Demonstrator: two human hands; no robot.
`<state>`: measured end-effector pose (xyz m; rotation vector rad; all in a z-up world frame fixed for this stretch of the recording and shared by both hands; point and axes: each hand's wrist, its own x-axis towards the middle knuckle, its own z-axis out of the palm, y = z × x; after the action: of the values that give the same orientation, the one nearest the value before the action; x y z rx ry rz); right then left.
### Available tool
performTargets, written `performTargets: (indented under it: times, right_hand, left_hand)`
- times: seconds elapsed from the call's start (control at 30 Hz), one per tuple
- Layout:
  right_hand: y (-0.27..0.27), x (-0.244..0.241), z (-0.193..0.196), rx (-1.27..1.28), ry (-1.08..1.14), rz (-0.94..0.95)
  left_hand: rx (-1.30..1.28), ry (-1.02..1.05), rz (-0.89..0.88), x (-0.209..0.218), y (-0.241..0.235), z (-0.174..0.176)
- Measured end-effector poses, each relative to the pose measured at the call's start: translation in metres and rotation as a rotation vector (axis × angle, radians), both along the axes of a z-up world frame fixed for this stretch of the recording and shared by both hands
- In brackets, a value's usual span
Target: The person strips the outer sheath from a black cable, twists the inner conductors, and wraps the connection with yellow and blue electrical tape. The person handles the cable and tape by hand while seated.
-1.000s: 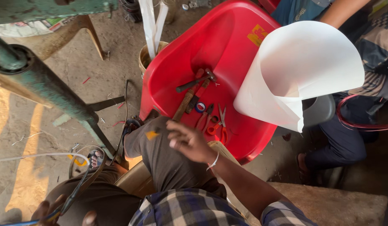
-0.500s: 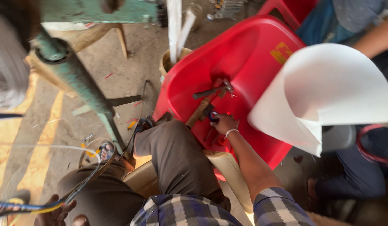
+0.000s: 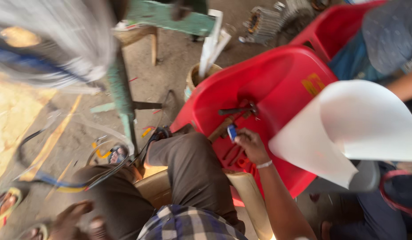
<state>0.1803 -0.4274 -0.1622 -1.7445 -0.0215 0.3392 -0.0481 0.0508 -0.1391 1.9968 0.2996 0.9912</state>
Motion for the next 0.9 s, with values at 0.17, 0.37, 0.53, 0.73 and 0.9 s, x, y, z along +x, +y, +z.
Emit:
performTargets:
  times: [0.17,0.37,0.53,0.73,0.9]
  right_hand:
    - [0.102,-0.069,0.061,0.262,-0.177,0.485]
    - [0.196,-0.113,0.107,0.206,-0.379,0.745]
    - [0.216,-0.124,0.118,0.004,-0.642,0.761]
    - [0.213,-0.127,0.115,-0.097,-0.61,0.798]
    - [0.209,-0.124,0.111,0.084,-0.407,0.745]
  left_hand:
    - [0.055,0.11,-0.363,-0.013,-0.056,0.064]
    - [-0.34,0.25,-0.724,0.005,-0.061,0.114]
    - [-0.383,0.126,-0.648,-0.002,-0.063,0.099]
    - [-0.905,0.153,-0.758,0.001,-0.069,0.073]
    - [-0.652,0.518,-0.552,0.0,-0.062,0.082]
